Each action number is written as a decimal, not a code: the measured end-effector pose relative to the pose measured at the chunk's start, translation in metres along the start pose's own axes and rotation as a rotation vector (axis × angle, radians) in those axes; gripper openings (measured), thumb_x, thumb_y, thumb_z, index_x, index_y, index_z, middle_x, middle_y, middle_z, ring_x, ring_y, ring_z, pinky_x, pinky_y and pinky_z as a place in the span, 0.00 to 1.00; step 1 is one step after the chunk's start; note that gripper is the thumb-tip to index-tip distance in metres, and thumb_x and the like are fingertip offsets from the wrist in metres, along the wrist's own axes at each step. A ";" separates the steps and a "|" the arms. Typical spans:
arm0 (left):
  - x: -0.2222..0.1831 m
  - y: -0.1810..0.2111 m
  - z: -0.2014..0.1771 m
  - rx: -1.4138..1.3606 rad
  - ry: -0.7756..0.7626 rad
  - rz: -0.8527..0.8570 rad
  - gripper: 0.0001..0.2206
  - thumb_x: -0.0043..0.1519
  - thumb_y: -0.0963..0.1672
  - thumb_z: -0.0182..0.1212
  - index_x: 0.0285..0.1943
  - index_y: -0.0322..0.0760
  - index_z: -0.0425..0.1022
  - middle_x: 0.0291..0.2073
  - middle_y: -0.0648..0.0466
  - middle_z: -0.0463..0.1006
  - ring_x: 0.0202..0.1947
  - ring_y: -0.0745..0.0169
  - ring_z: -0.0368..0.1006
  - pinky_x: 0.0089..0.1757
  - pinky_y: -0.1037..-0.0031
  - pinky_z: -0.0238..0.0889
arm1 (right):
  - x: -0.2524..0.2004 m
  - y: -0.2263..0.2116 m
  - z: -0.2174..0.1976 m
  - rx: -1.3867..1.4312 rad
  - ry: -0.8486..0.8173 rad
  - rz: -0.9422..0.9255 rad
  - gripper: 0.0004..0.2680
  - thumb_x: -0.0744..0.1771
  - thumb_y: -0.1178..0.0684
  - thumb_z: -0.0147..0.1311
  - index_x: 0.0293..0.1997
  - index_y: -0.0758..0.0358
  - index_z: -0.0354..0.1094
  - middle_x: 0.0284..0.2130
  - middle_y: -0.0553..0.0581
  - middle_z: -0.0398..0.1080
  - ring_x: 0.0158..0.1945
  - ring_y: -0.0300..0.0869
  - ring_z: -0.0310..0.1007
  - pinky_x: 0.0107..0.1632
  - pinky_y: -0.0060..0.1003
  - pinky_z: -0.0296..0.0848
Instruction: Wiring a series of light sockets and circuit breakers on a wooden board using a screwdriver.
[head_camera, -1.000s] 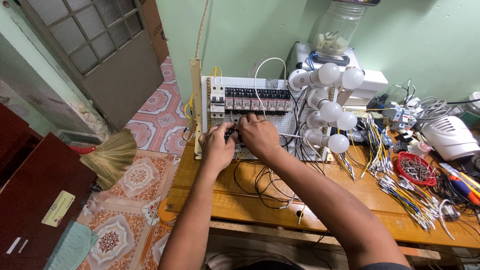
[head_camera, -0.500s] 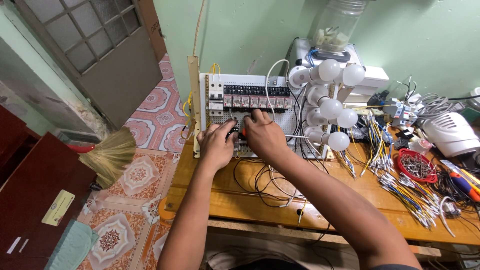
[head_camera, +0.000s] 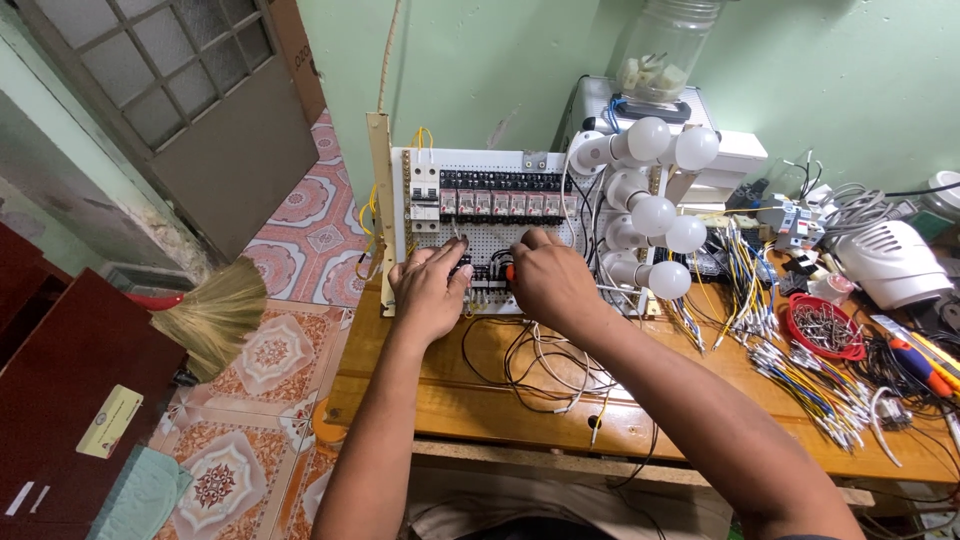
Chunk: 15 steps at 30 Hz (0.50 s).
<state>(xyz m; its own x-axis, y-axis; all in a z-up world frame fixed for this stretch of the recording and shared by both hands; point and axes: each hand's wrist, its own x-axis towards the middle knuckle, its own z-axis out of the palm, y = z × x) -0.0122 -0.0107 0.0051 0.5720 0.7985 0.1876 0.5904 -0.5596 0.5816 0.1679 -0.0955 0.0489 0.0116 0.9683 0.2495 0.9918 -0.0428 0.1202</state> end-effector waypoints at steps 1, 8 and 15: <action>0.000 0.001 0.000 0.001 0.001 0.001 0.20 0.70 0.50 0.48 0.71 0.51 0.68 0.69 0.60 0.71 0.67 0.56 0.63 0.62 0.47 0.47 | -0.002 -0.004 -0.010 0.000 0.001 0.000 0.10 0.64 0.52 0.54 0.44 0.65 0.76 0.39 0.61 0.72 0.42 0.51 0.77 0.37 0.39 0.80; -0.001 0.001 0.002 -0.004 0.033 0.004 0.20 0.70 0.51 0.48 0.71 0.52 0.69 0.68 0.60 0.71 0.66 0.58 0.63 0.62 0.50 0.46 | -0.002 -0.022 -0.032 0.124 -0.114 -0.015 0.16 0.65 0.58 0.53 0.60 0.68 0.69 0.48 0.66 0.73 0.46 0.54 0.80 0.45 0.42 0.81; -0.004 0.003 0.001 -0.026 0.075 0.002 0.19 0.70 0.50 0.49 0.70 0.51 0.71 0.67 0.59 0.73 0.65 0.58 0.64 0.62 0.50 0.47 | 0.010 -0.005 -0.007 0.106 0.022 -0.034 0.12 0.68 0.59 0.51 0.57 0.66 0.71 0.42 0.65 0.74 0.46 0.54 0.80 0.48 0.41 0.80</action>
<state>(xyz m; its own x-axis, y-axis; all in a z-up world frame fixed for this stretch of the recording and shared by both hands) -0.0115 -0.0156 0.0053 0.5282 0.8122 0.2475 0.5738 -0.5563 0.6010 0.1627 -0.0869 0.0573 -0.0242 0.9632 0.2678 0.9995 0.0176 0.0271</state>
